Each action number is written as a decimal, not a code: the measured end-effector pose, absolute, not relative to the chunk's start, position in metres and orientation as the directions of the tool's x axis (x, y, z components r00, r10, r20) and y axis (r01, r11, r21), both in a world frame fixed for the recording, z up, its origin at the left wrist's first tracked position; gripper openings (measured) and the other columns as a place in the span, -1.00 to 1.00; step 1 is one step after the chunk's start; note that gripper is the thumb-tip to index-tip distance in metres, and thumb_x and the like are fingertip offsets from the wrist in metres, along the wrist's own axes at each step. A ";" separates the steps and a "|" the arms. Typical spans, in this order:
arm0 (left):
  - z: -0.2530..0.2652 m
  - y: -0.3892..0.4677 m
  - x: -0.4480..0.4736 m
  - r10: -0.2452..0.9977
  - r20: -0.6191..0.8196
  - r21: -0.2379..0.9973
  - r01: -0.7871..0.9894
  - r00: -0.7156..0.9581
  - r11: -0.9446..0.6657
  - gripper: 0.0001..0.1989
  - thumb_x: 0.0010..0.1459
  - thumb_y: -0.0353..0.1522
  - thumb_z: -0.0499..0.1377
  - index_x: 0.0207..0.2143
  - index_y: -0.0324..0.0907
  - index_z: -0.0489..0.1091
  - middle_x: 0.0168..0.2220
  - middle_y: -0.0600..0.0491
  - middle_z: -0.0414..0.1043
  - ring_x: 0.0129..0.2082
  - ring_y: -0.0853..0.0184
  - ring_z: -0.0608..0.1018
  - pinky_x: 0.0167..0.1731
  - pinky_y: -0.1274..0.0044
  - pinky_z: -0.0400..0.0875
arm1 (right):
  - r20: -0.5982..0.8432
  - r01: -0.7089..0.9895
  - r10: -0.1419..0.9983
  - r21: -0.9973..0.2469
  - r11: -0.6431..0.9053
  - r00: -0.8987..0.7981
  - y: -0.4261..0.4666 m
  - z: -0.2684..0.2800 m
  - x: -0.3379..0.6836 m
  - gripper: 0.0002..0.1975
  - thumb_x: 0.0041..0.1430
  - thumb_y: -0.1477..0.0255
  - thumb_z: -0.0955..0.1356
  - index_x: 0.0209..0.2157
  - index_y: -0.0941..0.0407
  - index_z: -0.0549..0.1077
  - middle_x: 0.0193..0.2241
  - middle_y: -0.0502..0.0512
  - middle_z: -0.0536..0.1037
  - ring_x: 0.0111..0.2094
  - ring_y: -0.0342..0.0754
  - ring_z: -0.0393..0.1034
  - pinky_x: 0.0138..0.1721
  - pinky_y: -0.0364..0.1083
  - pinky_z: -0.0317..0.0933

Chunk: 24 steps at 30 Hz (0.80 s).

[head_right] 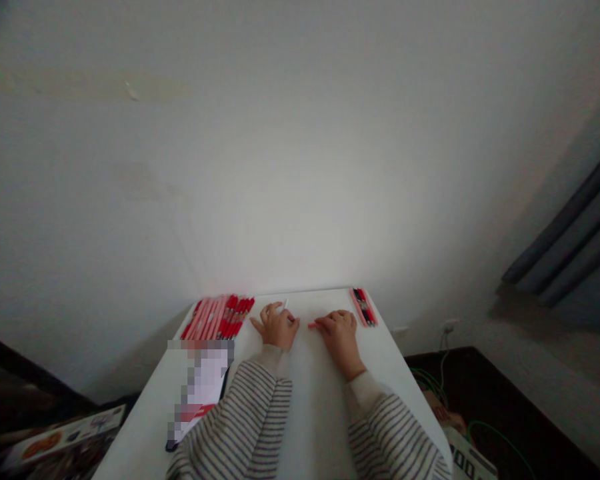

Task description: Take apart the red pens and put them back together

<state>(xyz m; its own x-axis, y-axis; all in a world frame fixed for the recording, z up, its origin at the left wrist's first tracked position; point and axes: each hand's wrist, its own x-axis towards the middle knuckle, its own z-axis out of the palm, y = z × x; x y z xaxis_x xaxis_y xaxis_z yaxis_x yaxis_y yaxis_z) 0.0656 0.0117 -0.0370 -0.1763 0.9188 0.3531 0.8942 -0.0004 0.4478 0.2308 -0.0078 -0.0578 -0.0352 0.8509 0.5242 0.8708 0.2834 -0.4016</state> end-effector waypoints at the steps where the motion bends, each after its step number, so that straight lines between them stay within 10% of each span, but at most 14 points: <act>1: -0.036 0.011 0.066 0.920 0.350 0.452 0.892 -0.178 0.000 -0.90 -0.04 -0.25 0.24 -0.46 -0.07 0.47 0.08 0.05 0.31 0.18 0.10 0.17 0.13 -0.17 -0.23 | 0.525 0.871 0.850 -0.401 0.284 -0.035 -0.007 -0.058 0.231 -0.84 0.15 0.27 0.34 -0.25 -0.08 0.56 -0.32 0.04 0.53 -0.13 0.05 0.21 -0.04 0.03 -0.01; 24: -0.031 -0.002 0.067 0.975 0.223 0.491 0.867 -0.027 -0.088 -0.89 -0.17 -0.20 0.36 -0.48 0.17 0.53 0.13 0.25 0.30 0.20 0.10 0.15 0.15 -0.15 -0.38 | 0.555 0.872 0.829 -0.367 0.325 -0.075 -0.008 -0.053 0.233 -0.80 0.14 0.43 0.33 -0.26 -0.10 0.56 -0.19 0.05 0.52 -0.05 0.07 0.17 0.00 0.07 -0.01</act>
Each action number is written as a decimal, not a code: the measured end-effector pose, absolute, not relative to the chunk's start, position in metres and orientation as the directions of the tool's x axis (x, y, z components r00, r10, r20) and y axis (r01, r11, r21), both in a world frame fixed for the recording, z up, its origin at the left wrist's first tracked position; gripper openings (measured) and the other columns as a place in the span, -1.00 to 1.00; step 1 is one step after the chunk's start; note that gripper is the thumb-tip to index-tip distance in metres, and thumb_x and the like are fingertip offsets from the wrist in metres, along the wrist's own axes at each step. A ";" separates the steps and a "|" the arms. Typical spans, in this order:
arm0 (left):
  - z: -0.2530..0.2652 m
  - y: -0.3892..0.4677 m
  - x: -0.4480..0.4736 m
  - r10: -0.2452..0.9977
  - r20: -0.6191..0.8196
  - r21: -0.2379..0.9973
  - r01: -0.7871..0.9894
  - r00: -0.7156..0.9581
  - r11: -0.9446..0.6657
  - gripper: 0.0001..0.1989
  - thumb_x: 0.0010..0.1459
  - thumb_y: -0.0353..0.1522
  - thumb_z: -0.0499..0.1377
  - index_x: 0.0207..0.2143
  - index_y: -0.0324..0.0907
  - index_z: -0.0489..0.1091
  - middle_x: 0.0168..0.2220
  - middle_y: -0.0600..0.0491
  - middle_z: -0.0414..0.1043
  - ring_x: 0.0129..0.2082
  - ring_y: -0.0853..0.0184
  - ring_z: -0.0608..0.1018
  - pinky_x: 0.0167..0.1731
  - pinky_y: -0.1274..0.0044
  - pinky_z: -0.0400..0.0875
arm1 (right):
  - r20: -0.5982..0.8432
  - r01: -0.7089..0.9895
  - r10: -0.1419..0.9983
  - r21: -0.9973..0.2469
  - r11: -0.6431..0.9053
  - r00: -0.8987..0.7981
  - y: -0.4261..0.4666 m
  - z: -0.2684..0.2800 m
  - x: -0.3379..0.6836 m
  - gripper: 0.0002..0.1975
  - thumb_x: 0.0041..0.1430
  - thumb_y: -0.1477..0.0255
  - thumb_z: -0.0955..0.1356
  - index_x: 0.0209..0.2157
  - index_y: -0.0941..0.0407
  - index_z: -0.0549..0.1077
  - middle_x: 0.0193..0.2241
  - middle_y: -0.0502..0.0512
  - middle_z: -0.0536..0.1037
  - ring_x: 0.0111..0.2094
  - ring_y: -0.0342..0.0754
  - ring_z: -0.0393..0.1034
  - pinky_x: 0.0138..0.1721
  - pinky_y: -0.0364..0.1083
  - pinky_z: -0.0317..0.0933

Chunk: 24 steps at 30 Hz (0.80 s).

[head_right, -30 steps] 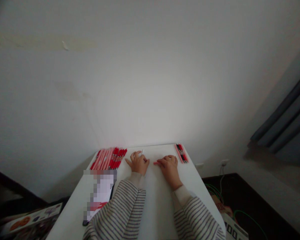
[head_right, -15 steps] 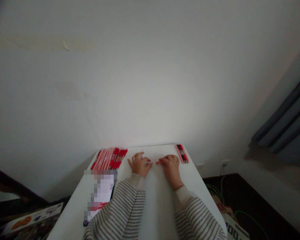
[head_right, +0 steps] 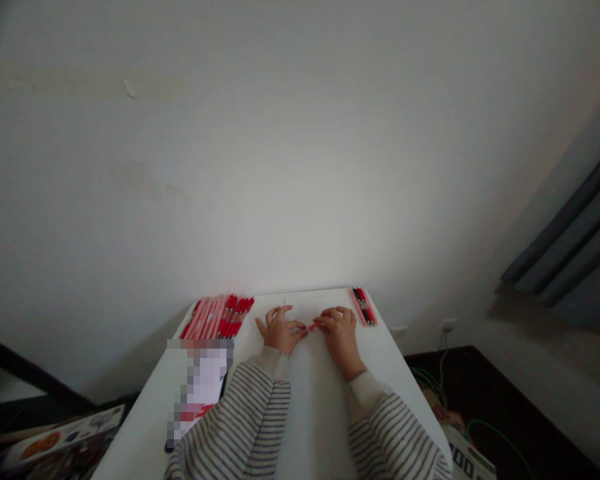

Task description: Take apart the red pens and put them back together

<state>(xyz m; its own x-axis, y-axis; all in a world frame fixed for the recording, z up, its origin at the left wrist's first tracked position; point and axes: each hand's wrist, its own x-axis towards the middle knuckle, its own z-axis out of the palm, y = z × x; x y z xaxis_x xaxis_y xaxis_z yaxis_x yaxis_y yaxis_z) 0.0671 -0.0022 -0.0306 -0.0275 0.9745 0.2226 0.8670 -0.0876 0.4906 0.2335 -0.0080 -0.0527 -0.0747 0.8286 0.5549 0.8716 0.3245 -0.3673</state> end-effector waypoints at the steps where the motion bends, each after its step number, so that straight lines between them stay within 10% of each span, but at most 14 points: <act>1: -0.030 -0.002 0.068 0.974 0.225 0.486 0.870 -0.039 -0.078 -0.89 -0.18 -0.20 0.36 -0.49 0.17 0.53 0.12 0.25 0.31 0.20 0.11 0.16 0.16 -0.14 -0.38 | 0.552 0.868 0.830 -0.372 0.328 -0.077 -0.008 -0.053 0.233 -0.81 0.14 0.42 0.33 -0.26 -0.10 0.57 -0.19 0.06 0.52 -0.06 0.07 0.17 0.00 0.08 -0.01; 24: -0.034 0.000 0.066 0.959 0.278 0.425 0.903 -0.057 -0.069 -0.93 -0.11 -0.23 0.33 -0.49 0.06 0.51 0.12 0.17 0.28 0.21 0.14 0.13 0.16 -0.12 -0.42 | 0.544 0.903 0.839 -0.363 0.231 0.004 -0.013 -0.053 0.231 -0.82 0.14 0.42 0.34 -0.30 -0.13 0.57 -0.11 0.07 0.43 -0.05 0.08 0.16 -0.03 0.07 0.01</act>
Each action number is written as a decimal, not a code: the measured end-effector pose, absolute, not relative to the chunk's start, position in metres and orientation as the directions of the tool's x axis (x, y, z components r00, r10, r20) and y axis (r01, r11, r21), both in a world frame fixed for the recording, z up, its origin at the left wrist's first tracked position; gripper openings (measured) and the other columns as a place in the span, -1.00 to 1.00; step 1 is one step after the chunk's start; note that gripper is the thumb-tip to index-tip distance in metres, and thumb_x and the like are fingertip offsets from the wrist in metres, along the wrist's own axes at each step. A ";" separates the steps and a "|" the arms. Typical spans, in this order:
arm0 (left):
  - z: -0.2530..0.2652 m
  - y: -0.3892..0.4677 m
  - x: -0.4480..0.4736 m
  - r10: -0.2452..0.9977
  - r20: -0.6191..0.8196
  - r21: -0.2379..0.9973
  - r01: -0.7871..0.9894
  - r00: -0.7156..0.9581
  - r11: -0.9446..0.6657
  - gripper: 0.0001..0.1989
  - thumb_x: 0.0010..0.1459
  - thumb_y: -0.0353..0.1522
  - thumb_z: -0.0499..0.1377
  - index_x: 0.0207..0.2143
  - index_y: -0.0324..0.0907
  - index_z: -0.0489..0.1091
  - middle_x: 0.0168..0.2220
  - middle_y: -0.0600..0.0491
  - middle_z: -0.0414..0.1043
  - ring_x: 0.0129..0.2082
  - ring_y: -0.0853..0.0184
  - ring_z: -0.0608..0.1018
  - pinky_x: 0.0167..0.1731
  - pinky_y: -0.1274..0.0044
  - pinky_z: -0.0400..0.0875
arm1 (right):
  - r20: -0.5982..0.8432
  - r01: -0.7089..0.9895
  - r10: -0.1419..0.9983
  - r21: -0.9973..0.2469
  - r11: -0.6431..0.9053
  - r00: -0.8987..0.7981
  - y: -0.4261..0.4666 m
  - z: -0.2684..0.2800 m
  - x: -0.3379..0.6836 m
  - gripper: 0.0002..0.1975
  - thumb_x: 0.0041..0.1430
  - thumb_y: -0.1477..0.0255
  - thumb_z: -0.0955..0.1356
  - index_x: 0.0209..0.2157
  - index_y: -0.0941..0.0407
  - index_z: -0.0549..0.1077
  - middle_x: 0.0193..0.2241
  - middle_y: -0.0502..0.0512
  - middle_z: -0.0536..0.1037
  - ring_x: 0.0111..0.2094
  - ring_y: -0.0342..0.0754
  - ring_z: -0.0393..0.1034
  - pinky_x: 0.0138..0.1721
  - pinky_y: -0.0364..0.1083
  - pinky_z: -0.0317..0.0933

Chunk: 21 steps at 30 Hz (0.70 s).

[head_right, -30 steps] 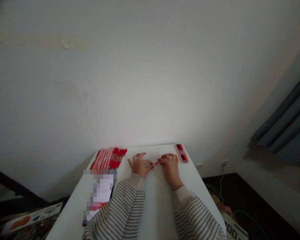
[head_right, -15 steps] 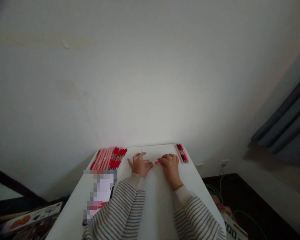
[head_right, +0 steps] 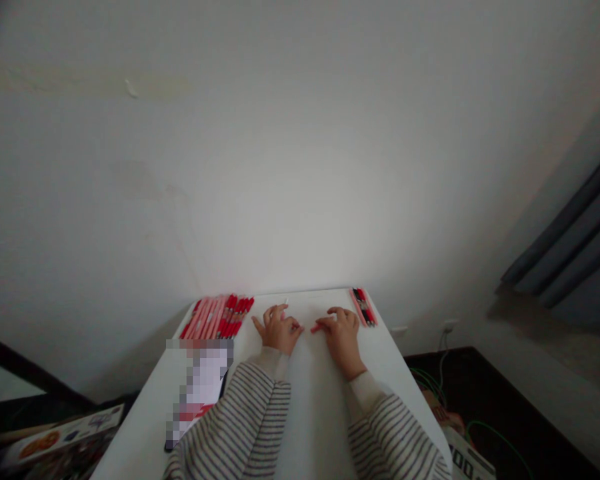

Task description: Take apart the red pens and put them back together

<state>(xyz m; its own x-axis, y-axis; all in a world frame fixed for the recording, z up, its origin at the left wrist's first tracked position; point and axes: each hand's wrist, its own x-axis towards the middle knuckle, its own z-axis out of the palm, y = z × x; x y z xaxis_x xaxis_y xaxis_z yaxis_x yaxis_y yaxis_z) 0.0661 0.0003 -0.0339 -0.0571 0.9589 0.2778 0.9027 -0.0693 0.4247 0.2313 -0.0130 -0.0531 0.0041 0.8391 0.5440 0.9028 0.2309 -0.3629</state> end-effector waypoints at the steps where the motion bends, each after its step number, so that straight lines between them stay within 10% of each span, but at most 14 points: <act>1: -0.034 0.000 0.066 0.959 0.277 0.427 0.902 -0.059 -0.068 -0.93 -0.11 -0.23 0.33 -0.50 0.05 0.51 0.12 0.17 0.28 0.21 0.13 0.13 0.16 -0.13 -0.42 | 0.542 0.904 0.840 -0.362 0.227 0.006 -0.013 -0.053 0.231 -0.81 0.14 0.42 0.34 -0.30 -0.13 0.57 -0.12 0.08 0.42 -0.06 0.08 0.17 -0.03 0.07 0.01; 21: -0.034 0.000 0.064 0.932 0.329 0.463 0.886 -0.152 -0.019 -0.93 0.03 -0.26 0.22 -0.39 0.06 0.50 0.07 0.11 0.33 0.16 0.13 0.19 0.17 -0.11 -0.28 | 0.485 0.909 0.857 -0.257 0.327 -0.171 -0.012 -0.053 0.227 -0.70 0.21 0.40 0.26 -0.07 -0.20 0.45 -0.14 0.01 0.52 -0.03 0.08 0.19 0.14 0.31 -0.25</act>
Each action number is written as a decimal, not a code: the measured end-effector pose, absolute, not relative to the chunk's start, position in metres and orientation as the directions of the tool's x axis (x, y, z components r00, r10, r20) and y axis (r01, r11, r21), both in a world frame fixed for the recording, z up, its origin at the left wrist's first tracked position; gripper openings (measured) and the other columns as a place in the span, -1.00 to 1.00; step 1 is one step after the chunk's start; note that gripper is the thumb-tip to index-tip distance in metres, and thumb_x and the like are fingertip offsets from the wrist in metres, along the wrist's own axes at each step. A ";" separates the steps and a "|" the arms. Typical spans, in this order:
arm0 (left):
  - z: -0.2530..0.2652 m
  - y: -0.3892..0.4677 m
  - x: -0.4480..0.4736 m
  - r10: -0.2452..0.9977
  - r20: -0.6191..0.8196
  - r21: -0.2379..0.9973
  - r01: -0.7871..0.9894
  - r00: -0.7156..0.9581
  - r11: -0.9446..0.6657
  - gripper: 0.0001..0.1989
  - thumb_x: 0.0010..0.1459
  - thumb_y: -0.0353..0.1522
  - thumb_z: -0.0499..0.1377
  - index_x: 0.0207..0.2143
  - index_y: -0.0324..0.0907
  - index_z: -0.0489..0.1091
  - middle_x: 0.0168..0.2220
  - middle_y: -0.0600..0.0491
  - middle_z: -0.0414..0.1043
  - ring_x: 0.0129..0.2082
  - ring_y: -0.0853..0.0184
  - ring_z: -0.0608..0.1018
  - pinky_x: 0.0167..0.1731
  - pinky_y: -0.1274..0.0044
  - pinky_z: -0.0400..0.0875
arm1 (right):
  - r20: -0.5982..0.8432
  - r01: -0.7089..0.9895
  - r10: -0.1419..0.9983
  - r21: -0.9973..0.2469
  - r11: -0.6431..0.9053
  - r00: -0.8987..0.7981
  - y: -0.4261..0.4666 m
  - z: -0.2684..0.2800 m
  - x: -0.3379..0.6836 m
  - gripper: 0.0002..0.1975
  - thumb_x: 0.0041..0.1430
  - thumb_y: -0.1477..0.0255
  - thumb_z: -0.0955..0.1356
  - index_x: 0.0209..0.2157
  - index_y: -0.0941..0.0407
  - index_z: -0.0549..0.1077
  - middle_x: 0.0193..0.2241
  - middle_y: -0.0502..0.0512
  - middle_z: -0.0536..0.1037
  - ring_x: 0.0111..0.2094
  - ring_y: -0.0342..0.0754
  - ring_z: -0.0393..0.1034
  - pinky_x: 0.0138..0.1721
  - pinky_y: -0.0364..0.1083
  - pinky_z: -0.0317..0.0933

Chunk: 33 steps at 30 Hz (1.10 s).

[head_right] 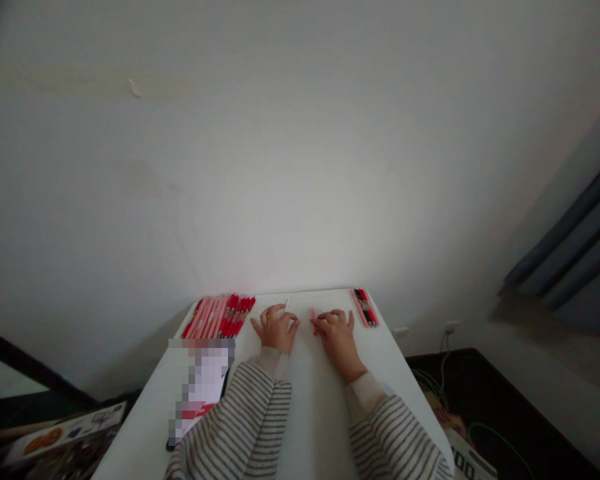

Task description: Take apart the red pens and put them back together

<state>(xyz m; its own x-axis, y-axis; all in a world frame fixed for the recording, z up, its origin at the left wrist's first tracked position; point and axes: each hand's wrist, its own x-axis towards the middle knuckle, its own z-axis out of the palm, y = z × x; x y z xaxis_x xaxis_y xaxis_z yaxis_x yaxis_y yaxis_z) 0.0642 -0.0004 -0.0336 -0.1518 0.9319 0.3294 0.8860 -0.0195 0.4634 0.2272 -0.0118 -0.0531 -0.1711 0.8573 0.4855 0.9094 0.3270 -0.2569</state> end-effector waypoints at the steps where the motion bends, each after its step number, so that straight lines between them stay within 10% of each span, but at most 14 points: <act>1: -0.034 0.000 0.063 0.930 0.325 0.470 0.883 -0.169 -0.004 -0.91 0.04 -0.26 0.20 -0.36 0.06 0.50 0.07 0.10 0.33 0.16 0.13 0.19 0.18 -0.10 -0.27 | 0.482 0.904 0.858 -0.261 0.337 -0.181 -0.012 -0.053 0.227 -0.70 0.22 0.40 0.26 -0.07 -0.20 0.45 -0.14 0.01 0.52 -0.02 0.08 0.19 0.14 0.32 -0.26; 14: -0.034 0.002 0.056 0.914 0.322 0.417 0.904 -0.248 0.099 -0.60 0.04 -0.20 0.17 -0.03 0.00 0.37 0.06 0.00 0.34 0.12 0.09 0.22 0.16 -0.02 -0.09 | 0.470 0.889 0.859 -0.280 0.363 -0.202 -0.015 -0.048 0.226 -0.66 0.23 0.42 0.25 -0.03 -0.25 0.42 -0.09 -0.01 0.49 -0.01 0.06 0.17 0.15 0.29 -0.21; 33: -0.049 0.010 0.049 0.868 0.418 0.367 0.924 -0.268 0.108 -0.72 0.13 -0.22 0.05 -0.37 -0.14 0.50 -0.03 -0.03 0.43 0.07 0.09 0.25 0.09 0.08 -0.02 | 0.531 0.892 0.847 -0.367 0.263 -0.031 -0.002 -0.067 0.237 -0.77 0.21 0.39 0.26 -0.21 -0.04 0.55 -0.17 0.07 0.53 -0.10 0.08 0.19 -0.03 0.08 0.02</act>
<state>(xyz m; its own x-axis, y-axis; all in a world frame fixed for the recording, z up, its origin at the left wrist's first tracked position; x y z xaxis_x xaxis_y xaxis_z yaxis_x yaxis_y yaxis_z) 0.0486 0.0102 -0.0487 -0.2678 0.8682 0.4178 0.9238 0.1083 0.3671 0.2371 -0.0019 -0.0674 -0.0308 0.8465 0.5314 0.8922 0.2630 -0.3672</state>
